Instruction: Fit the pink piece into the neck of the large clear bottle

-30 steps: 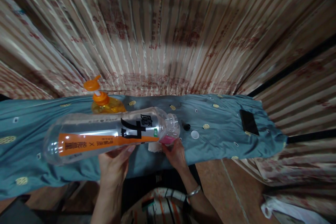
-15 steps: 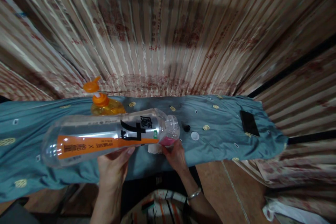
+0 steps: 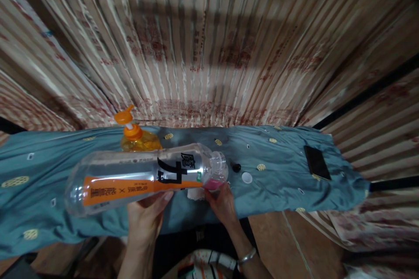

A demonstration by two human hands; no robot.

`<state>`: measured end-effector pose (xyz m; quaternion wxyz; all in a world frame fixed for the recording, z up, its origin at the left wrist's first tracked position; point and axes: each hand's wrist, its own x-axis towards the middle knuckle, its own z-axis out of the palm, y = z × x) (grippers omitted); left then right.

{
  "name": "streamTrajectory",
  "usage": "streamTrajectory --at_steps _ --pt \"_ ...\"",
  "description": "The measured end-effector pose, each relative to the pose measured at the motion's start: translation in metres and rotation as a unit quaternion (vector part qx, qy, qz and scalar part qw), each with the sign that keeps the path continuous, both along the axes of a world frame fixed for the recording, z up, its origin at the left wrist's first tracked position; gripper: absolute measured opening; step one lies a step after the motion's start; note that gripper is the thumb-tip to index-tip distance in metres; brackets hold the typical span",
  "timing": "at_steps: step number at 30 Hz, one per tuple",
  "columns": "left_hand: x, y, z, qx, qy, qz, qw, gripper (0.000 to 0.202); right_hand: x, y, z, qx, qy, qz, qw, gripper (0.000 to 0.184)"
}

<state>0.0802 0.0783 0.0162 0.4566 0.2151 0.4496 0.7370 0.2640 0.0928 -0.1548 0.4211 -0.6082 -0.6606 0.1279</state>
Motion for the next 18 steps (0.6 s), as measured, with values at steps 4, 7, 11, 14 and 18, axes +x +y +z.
streamTrajectory --at_steps 4,7,11,14,18 --pt "0.004 -0.002 0.006 -0.008 -0.009 0.008 1.000 0.039 0.000 0.000 -0.001 0.005 -0.004 -0.008 1.000 0.026" --pt "0.004 -0.001 0.006 -0.003 -0.009 0.008 1.000 0.038 -0.001 0.000 0.000 0.007 -0.006 -0.004 1.000 0.024" --pt "-0.002 0.003 -0.005 0.022 0.013 0.010 1.000 0.041 -0.001 0.000 0.001 0.016 -0.016 -0.005 1.000 0.028" --pt "-0.007 0.006 -0.014 0.042 0.030 0.011 0.999 0.038 0.000 0.001 0.001 0.014 -0.013 -0.003 1.000 0.028" --pt "-0.008 0.006 -0.017 0.035 0.029 0.014 0.999 0.036 0.000 0.001 0.001 0.005 -0.011 0.000 1.000 0.021"
